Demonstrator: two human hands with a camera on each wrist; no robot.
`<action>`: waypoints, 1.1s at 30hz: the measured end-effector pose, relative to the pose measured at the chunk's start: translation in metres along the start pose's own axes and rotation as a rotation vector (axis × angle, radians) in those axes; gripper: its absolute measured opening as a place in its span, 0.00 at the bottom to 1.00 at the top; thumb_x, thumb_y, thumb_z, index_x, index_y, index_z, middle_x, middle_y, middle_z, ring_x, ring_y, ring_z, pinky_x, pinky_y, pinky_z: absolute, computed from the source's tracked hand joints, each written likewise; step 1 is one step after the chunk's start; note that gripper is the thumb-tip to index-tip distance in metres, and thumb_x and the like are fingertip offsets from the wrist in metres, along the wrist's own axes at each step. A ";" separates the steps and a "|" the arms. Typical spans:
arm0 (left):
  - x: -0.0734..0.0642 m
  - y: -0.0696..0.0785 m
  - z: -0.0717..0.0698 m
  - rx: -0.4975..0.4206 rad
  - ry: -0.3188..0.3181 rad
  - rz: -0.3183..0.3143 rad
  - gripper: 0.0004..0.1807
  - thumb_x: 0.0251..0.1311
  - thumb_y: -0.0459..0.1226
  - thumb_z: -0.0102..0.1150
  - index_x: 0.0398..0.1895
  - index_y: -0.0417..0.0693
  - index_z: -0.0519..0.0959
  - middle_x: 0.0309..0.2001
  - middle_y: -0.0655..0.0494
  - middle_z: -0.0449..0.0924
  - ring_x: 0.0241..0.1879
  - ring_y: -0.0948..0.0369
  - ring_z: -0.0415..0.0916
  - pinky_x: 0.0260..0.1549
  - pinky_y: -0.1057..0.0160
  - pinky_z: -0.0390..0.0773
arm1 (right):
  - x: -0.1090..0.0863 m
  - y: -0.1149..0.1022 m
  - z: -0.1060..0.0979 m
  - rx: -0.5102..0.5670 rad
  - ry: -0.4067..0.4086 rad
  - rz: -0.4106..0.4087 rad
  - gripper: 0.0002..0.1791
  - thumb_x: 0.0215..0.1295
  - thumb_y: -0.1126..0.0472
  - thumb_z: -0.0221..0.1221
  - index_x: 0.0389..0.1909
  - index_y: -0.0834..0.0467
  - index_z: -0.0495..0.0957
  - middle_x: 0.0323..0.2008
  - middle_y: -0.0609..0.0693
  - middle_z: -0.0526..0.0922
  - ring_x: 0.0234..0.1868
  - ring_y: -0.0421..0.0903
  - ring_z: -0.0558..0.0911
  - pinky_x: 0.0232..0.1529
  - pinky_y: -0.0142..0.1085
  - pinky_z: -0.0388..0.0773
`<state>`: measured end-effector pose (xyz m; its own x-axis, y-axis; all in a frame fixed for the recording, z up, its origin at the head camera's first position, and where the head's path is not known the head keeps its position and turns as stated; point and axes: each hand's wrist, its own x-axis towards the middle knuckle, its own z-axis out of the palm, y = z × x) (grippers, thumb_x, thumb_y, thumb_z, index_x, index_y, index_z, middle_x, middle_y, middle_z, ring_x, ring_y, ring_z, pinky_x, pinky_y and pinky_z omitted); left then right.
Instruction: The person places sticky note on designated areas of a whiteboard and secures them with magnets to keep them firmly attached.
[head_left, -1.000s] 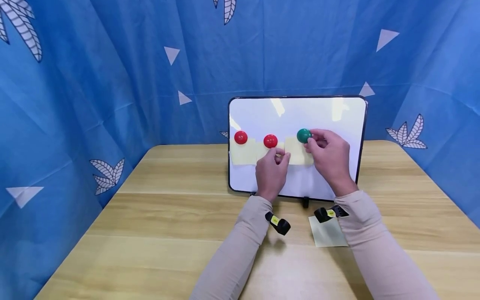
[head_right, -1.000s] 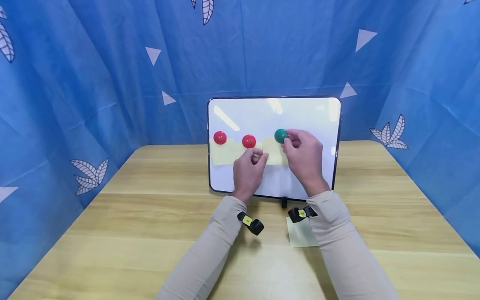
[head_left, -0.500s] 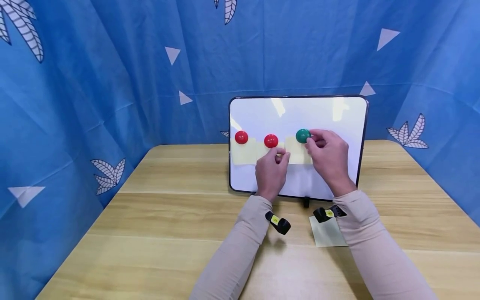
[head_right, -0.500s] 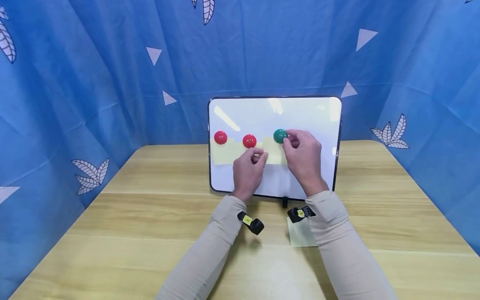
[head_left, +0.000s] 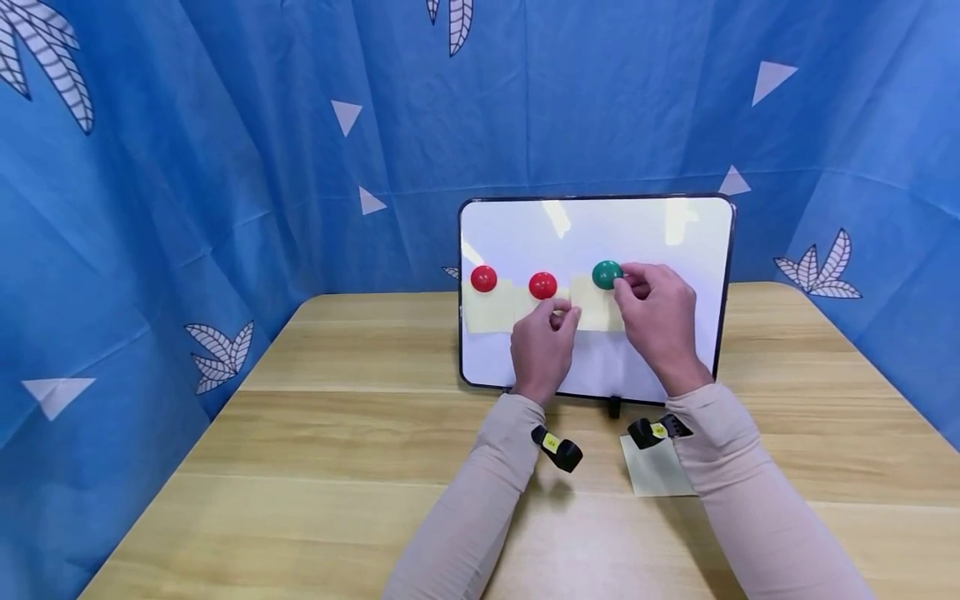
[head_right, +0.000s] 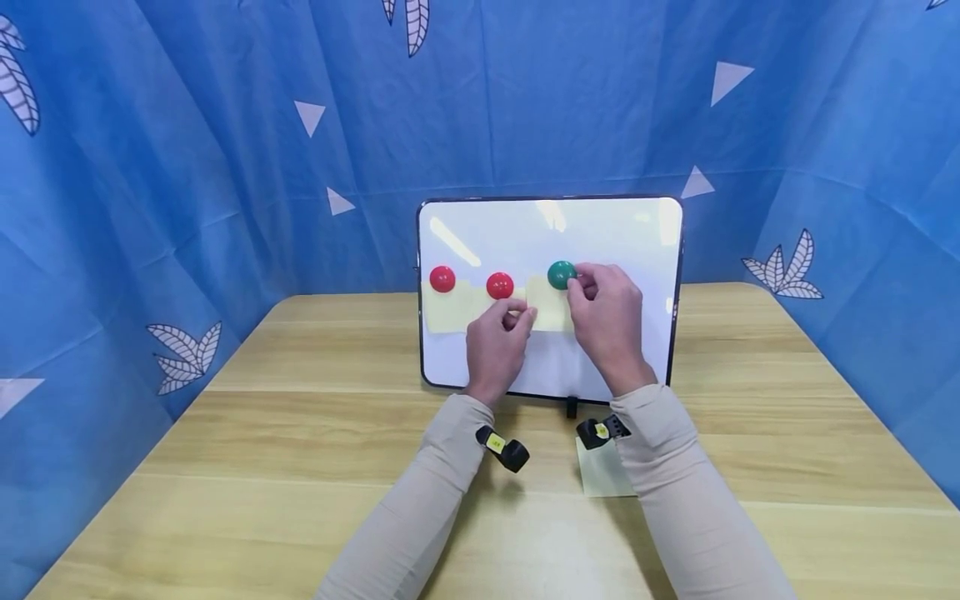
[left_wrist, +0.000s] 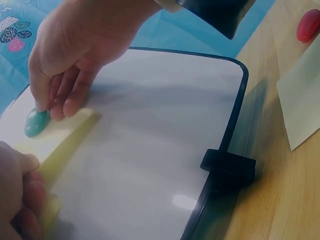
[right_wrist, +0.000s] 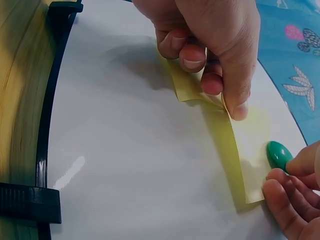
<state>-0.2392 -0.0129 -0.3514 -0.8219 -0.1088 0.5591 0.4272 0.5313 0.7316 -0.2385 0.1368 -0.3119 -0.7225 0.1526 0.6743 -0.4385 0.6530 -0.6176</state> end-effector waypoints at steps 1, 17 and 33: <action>0.000 0.000 0.000 0.001 0.000 0.001 0.11 0.67 0.43 0.64 0.44 0.47 0.86 0.27 0.59 0.83 0.25 0.67 0.73 0.26 0.70 0.73 | 0.000 0.000 0.000 -0.006 0.002 -0.001 0.14 0.70 0.62 0.60 0.52 0.66 0.83 0.40 0.59 0.83 0.39 0.52 0.81 0.41 0.45 0.78; -0.003 -0.001 -0.001 -0.019 0.018 -0.018 0.12 0.67 0.45 0.64 0.45 0.46 0.83 0.26 0.60 0.81 0.25 0.67 0.73 0.24 0.69 0.74 | -0.003 0.000 -0.016 -0.031 -0.043 0.021 0.14 0.71 0.56 0.58 0.41 0.63 0.85 0.33 0.56 0.84 0.32 0.48 0.78 0.32 0.31 0.71; -0.005 0.000 -0.002 0.024 0.032 0.017 0.16 0.72 0.49 0.55 0.29 0.51 0.79 0.18 0.65 0.71 0.20 0.66 0.69 0.22 0.66 0.66 | -0.014 0.003 -0.031 -0.087 -0.153 0.041 0.14 0.71 0.55 0.58 0.39 0.62 0.84 0.29 0.54 0.84 0.28 0.48 0.79 0.28 0.36 0.74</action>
<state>-0.2346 -0.0138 -0.3532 -0.8019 -0.1267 0.5839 0.4316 0.5529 0.7128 -0.2131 0.1600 -0.3105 -0.8147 0.0699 0.5757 -0.3639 0.7113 -0.6013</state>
